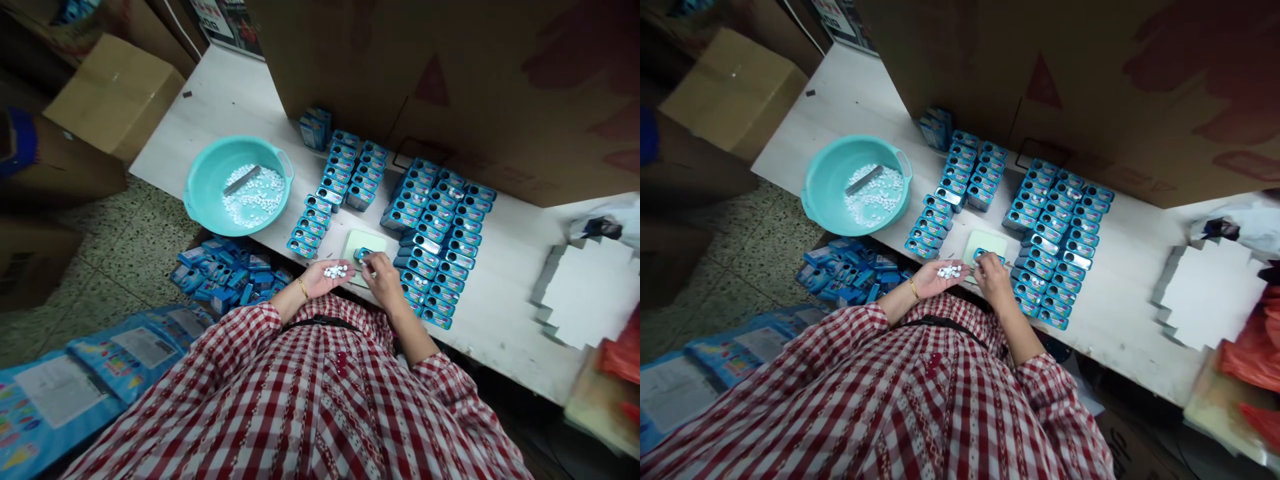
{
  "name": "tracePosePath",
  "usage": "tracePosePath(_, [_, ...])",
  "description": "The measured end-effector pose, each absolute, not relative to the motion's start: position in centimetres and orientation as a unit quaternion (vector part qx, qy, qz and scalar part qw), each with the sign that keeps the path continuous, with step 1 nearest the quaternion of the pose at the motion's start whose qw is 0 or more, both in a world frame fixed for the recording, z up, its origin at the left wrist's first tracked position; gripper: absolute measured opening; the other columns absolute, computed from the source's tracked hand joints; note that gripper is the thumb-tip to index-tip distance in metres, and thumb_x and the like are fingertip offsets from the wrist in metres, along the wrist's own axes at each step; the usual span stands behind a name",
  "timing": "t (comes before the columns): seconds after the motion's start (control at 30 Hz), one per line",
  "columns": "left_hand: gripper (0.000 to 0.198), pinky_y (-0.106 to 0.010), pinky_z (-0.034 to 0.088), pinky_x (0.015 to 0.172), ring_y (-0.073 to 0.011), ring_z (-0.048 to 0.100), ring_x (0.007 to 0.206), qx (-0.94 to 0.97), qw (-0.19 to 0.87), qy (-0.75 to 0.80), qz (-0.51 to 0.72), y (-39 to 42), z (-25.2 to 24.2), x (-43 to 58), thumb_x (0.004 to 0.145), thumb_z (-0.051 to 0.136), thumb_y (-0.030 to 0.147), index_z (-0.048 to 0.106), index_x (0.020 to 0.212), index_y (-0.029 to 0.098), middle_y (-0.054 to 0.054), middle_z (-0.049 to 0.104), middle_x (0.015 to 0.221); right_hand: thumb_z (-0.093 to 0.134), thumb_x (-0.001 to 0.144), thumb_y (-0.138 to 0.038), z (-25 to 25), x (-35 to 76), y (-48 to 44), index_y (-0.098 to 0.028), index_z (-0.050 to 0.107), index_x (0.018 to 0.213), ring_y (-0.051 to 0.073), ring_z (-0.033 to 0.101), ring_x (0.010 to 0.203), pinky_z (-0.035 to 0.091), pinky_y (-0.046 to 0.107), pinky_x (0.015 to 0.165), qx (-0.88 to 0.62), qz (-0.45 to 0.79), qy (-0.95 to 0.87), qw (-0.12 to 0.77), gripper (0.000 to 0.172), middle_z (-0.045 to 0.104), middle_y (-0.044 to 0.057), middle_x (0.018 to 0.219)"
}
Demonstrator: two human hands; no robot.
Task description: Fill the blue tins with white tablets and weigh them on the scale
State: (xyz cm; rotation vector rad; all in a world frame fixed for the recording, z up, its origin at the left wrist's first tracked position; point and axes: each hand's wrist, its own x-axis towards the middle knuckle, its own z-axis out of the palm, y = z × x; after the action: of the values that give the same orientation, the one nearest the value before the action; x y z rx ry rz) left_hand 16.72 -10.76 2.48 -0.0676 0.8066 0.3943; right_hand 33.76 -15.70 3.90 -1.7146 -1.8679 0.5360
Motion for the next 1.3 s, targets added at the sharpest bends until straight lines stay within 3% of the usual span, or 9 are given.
tracePosePath(0.17, [0.022, -0.033, 0.044, 0.085, -0.0209, 0.061, 0.09, -0.036, 0.893, 0.404, 0.196, -10.6, 2.3, 16.4, 0.077, 0.043, 0.011, 0.061, 0.089, 0.004, -0.017, 0.066, 0.09, 0.038, 0.086, -0.024, 2.8, 35.5, -14.4, -0.018, 0.057, 0.098, 0.017, 0.055, 0.086, 0.045, 0.027, 0.069, -0.668, 0.176, -0.708, 0.148, 0.023, 0.057, 0.008, 0.095])
tracePosePath(0.3, [0.023, -0.033, 0.044, 0.084, -0.0205, 0.061, 0.089, -0.052, 0.884, 0.417, 0.204, -11.4, 2.3, 15.3, 0.077, 0.043, 0.011, 0.061, 0.089, 0.004, -0.017, 0.065, 0.091, 0.037, 0.088, -0.025, 3.4, 34.8, -15.4, -0.018, 0.056, 0.105, 0.019, 0.053, 0.095, 0.044, 0.032, 0.08, -0.655, 0.172, -0.714, 0.177, 0.026, 0.059, 0.009, 0.099])
tracePosePath(0.4, [0.022, -0.032, 0.045, 0.082, -0.0182, 0.062, 0.081, -0.068, 0.885, 0.415, 0.202, -12.2, 2.3, 14.5, 0.078, 0.042, 0.011, 0.061, 0.088, 0.004, -0.015, 0.066, 0.085, 0.036, 0.087, -0.02, 4.7, 32.3, -16.6, -0.017, 0.055, 0.107, 0.019, 0.052, 0.095, 0.044, 0.034, 0.083, -0.591, 0.201, -0.762, 0.172, 0.028, 0.059, 0.01, 0.1])
tracePosePath(0.53, [0.021, -0.026, 0.047, 0.067, -0.0122, 0.06, 0.062, -0.103, 0.876, 0.426, 0.198, -13.2, 2.2, 13.4, 0.081, 0.04, 0.011, 0.06, 0.077, 0.007, -0.008, 0.063, 0.067, 0.039, 0.084, -0.014, 6.0, 28.1, -16.9, -0.014, 0.052, 0.11, 0.02, 0.05, 0.091, 0.045, 0.033, 0.079, -0.497, 0.244, -0.83, 0.069, 0.028, 0.056, 0.01, 0.102])
tracePosePath(0.7, [0.022, -0.022, 0.046, 0.059, -0.0099, 0.057, 0.058, -0.129, 0.86, 0.452, 0.2, -13.6, 2.4, 12.1, 0.083, 0.039, 0.012, 0.057, 0.072, 0.009, -0.004, 0.06, 0.062, 0.04, 0.084, -0.012, 6.1, 26.3, -16.3, -0.012, 0.054, 0.097, 0.02, 0.048, 0.088, 0.046, 0.03, 0.075, -0.462, 0.258, -0.849, 0.016, 0.019, 0.055, 0.009, 0.098])
tracePosePath(1.13, [0.019, -0.024, 0.046, 0.062, -0.0109, 0.057, 0.057, -0.085, 0.871, 0.442, 0.195, -13.3, 2.2, 12.5, 0.08, 0.042, 0.009, 0.058, 0.071, 0.007, -0.005, 0.06, 0.063, 0.039, 0.087, -0.021, 4.7, 26.8, -17.0, -0.015, 0.054, 0.098, 0.018, 0.05, 0.09, 0.045, 0.029, 0.076, -0.482, 0.288, -0.821, 0.103, 0.02, 0.055, 0.008, 0.097])
tracePosePath(1.3, [0.021, -0.029, 0.047, 0.077, -0.0142, 0.061, 0.071, -0.062, 0.885, 0.407, 0.216, -11.9, 2.7, 14.8, 0.079, 0.041, 0.009, 0.062, 0.081, 0.004, -0.011, 0.065, 0.075, 0.04, 0.085, -0.02, 4.8, 30.1, -16.2, -0.018, 0.056, 0.093, 0.015, 0.053, 0.087, 0.046, 0.029, 0.077, -0.572, 0.296, -0.719, 0.261, 0.017, 0.057, 0.006, 0.089])
